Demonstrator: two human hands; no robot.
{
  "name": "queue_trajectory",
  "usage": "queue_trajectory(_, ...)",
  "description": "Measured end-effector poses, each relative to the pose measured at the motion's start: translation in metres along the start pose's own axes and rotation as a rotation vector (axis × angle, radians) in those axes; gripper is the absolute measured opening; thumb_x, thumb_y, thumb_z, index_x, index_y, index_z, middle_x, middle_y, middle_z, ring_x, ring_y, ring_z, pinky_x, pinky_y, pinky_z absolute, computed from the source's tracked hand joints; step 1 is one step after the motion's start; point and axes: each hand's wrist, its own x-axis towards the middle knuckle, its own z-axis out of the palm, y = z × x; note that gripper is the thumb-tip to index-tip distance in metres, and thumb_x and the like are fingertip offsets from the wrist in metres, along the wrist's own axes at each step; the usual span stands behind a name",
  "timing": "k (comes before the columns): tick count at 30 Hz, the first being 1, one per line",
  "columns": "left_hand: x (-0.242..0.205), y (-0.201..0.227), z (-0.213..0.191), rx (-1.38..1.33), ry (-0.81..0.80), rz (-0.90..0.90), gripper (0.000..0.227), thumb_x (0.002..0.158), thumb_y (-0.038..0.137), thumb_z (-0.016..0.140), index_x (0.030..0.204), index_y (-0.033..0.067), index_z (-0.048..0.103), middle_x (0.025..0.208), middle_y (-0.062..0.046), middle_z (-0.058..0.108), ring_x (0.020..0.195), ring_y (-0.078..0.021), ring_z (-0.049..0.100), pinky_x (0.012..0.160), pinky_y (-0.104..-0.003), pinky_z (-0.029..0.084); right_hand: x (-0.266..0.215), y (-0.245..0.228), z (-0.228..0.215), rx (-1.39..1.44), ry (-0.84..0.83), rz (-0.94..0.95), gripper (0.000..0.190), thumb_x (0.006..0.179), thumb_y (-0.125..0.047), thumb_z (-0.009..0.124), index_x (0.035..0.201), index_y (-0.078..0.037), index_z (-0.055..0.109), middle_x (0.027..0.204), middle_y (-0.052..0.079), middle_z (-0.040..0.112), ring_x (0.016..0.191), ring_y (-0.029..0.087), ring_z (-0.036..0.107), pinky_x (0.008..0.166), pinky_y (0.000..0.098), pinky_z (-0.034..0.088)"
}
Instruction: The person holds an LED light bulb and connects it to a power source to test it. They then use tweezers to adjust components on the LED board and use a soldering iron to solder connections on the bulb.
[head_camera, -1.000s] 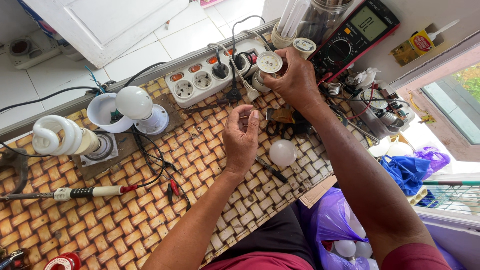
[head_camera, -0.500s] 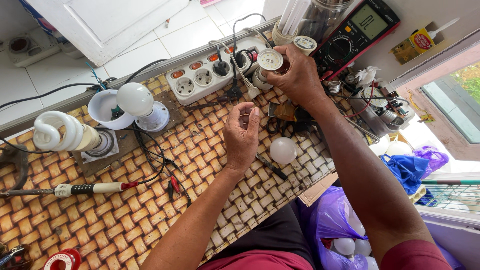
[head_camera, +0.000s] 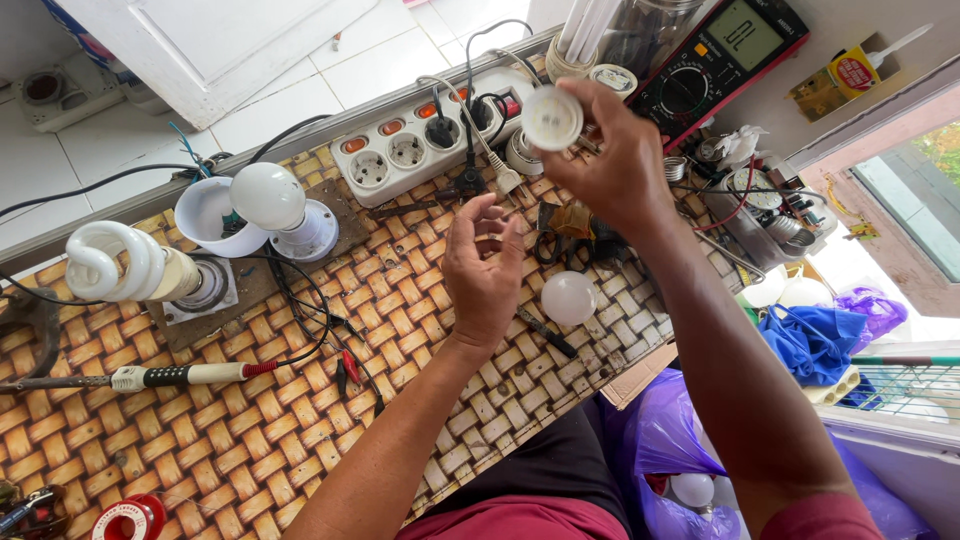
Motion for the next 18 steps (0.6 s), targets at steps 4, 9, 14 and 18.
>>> queue_trajectory(4, -0.001, -0.003, 0.001, 0.237, 0.066, 0.382, 0.053, 0.091, 0.019, 0.072, 0.136, 0.0047, 0.049, 0.124, -0.012, 0.058, 0.111, -0.0246, 0.058, 0.091, -0.035, 0.053, -0.035, -0.02, 0.009, 0.095, 0.114, -0.092, 0.055, 0.081, -0.009, 0.085, 0.128, 0.001, 0.058, 0.112, 0.02, 0.07, 0.095, 0.03, 0.07, 0.078, 0.034, 0.058)
queue_trajectory(9, -0.004, -0.014, 0.003, 0.277, 0.083, 0.577, 0.05, 0.088, 0.018, 0.075, 0.13, -0.0012, 0.055, 0.122, -0.015, 0.062, 0.115, -0.0339, 0.06, 0.103, -0.045, 0.049, -0.071, -0.04, 0.016, 0.233, 0.158, 0.04, 0.058, 0.078, -0.014, 0.089, 0.128, -0.007, 0.062, 0.114, 0.014, 0.071, 0.093, 0.029, 0.071, 0.078, 0.0418, 0.059)
queue_trajectory(14, -0.004, -0.013, 0.006, 0.196, 0.057, 0.661, 0.055, 0.096, 0.045, 0.06, 0.12, -0.0042, 0.06, 0.115, -0.015, 0.065, 0.108, -0.0341, 0.065, 0.1, -0.045, 0.052, -0.084, -0.047, 0.004, 0.239, 0.151, 0.055, 0.072, 0.07, -0.02, 0.096, 0.13, -0.002, 0.06, 0.114, 0.017, 0.07, 0.097, 0.031, 0.071, 0.086, 0.0415, 0.058)
queue_trajectory(18, -0.007, -0.021, 0.008, 0.223, 0.025, 0.676, 0.068, 0.095, 0.059, 0.049, 0.121, -0.0023, 0.061, 0.118, -0.013, 0.066, 0.109, -0.0336, 0.065, 0.1, -0.046, 0.052, -0.096, -0.044, 0.002, 0.261, 0.145, 0.102, 0.072, 0.071, -0.02, 0.094, 0.133, -0.003, 0.06, 0.115, 0.017, 0.069, 0.098, 0.031, 0.071, 0.089, 0.0427, 0.058)
